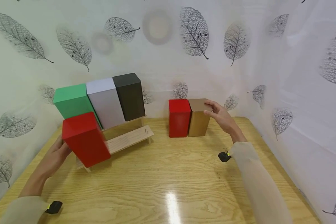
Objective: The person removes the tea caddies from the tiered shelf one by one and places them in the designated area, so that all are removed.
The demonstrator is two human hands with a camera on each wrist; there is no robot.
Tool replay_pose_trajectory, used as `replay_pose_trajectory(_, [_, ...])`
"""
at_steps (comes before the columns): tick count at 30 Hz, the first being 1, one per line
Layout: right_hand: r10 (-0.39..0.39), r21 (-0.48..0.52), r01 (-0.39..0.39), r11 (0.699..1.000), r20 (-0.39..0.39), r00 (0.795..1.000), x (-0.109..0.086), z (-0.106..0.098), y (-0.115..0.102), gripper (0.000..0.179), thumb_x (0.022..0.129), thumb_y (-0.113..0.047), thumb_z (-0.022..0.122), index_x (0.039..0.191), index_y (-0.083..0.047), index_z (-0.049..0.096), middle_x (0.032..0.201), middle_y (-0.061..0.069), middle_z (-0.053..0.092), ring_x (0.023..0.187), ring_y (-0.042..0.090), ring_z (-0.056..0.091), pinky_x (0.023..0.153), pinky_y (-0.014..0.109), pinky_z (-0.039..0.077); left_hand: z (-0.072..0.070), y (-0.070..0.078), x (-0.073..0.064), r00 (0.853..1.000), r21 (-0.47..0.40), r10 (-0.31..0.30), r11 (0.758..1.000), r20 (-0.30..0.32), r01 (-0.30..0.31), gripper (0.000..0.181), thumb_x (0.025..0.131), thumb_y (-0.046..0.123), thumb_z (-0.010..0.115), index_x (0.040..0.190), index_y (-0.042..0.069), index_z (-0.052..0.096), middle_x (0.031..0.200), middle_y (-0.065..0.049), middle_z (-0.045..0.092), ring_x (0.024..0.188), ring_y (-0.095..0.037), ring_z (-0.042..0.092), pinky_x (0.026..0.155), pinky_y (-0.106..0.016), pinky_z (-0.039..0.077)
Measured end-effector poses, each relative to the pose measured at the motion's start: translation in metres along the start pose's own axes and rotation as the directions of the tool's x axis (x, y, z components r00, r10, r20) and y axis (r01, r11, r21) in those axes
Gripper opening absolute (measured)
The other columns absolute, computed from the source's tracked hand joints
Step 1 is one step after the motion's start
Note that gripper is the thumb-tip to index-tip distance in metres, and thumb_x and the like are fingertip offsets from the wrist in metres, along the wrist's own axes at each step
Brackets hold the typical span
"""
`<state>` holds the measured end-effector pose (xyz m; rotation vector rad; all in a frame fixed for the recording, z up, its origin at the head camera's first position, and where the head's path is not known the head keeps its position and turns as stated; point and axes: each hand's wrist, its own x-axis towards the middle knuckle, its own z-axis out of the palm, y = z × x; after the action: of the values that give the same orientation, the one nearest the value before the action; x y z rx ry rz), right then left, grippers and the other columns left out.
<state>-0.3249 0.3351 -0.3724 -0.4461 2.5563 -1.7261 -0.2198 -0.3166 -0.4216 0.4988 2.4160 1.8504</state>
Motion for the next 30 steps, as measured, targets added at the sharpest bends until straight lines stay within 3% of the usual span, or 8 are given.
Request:
replay_pose_trajectory(7, [0.013,-0.018,-0.013,1.0,-0.002,1.0,0.0,-0.001,-0.001,0.063,0.107,-0.028,0.06,0.162,-0.01,0.033,0.168,0.006,0.027,0.156,0.025,0.018,0.124,0.053,0.016,-0.013,0.003,0.001,0.999,0.119,-0.019,0.993,0.027,0.015,0.071,0.115,0.023,0.04,0.165,0.002,-0.006,0.164,-0.035,0.016,0.124,0.012,0.044,0.095,-0.008,0.043])
replay_pose_trajectory(13, [0.014,-0.016,-0.014,1.0,-0.002,1.0,0.0,-0.001,-0.002,0.063,0.107,-0.028,0.06,0.161,-0.01,0.034,0.167,0.007,0.028,0.156,0.025,0.018,0.124,0.052,0.015,-0.021,0.006,0.003,0.998,0.143,-0.036,0.989,0.05,0.028,0.072,0.113,0.02,0.045,0.163,-0.004,0.0,0.163,-0.035,0.019,0.122,0.014,0.044,0.094,-0.01,0.045])
replay_pose_trajectory(17, [0.008,-0.024,-0.008,1.0,-0.002,1.0,0.0,-0.001,-0.002,0.063,0.107,-0.029,0.06,0.161,-0.009,0.034,0.167,0.007,0.028,0.156,0.025,0.018,0.124,0.053,0.016,-0.023,0.007,0.003,0.997,0.142,-0.04,0.989,0.073,0.029,0.071,0.113,0.019,0.045,0.164,-0.001,0.001,0.165,-0.031,0.019,0.124,0.012,0.044,0.095,-0.011,0.045])
replay_pose_trajectory(21, [0.005,-0.021,-0.005,1.0,0.003,1.0,0.0,-0.002,-0.001,0.063,0.107,-0.028,0.061,0.161,-0.008,0.033,0.167,0.008,0.028,0.156,0.026,0.018,0.124,0.053,0.016,-0.026,0.009,0.003,0.993,0.178,-0.06,0.983,0.099,0.041,0.073,0.113,0.02,0.045,0.166,0.007,-0.003,0.166,-0.031,0.013,0.14,-0.008,0.04,0.095,-0.01,0.044])
replay_pose_trajectory(23, [0.008,-0.019,-0.008,1.0,0.006,1.0,0.0,-0.002,-0.002,0.063,0.107,-0.027,0.061,0.161,-0.008,0.033,0.167,0.008,0.028,0.156,0.026,0.018,0.124,0.053,0.017,-0.027,0.01,0.004,0.991,0.203,-0.073,0.978,0.109,0.049,0.074,0.113,0.021,0.045,0.167,0.01,-0.005,0.167,-0.031,0.011,0.147,-0.026,0.035,0.095,-0.01,0.043])
replay_pose_trajectory(28, [0.01,-0.025,-0.009,1.0,0.027,1.0,0.001,-0.004,-0.004,0.067,0.108,-0.027,0.06,0.163,-0.006,0.028,0.169,0.013,0.024,0.156,0.03,0.017,0.124,0.055,0.016,-0.028,0.013,0.005,0.988,0.221,-0.088,0.973,0.124,0.059,0.075,0.113,0.022,0.045,0.166,0.01,-0.007,0.166,-0.032,0.011,0.145,-0.056,0.022,0.093,-0.009,0.042])
replay_pose_trajectory(30, [0.007,-0.027,-0.006,1.0,0.032,0.999,0.0,-0.004,-0.005,0.069,0.108,-0.027,0.06,0.163,-0.006,0.026,0.169,0.015,0.023,0.156,0.031,0.016,0.123,0.056,0.016,-0.028,0.013,0.006,0.988,0.221,-0.087,0.974,0.126,0.058,0.075,0.113,0.022,0.045,0.166,0.009,-0.007,0.166,-0.032,0.011,0.145,-0.057,0.022,0.093,-0.009,0.043])
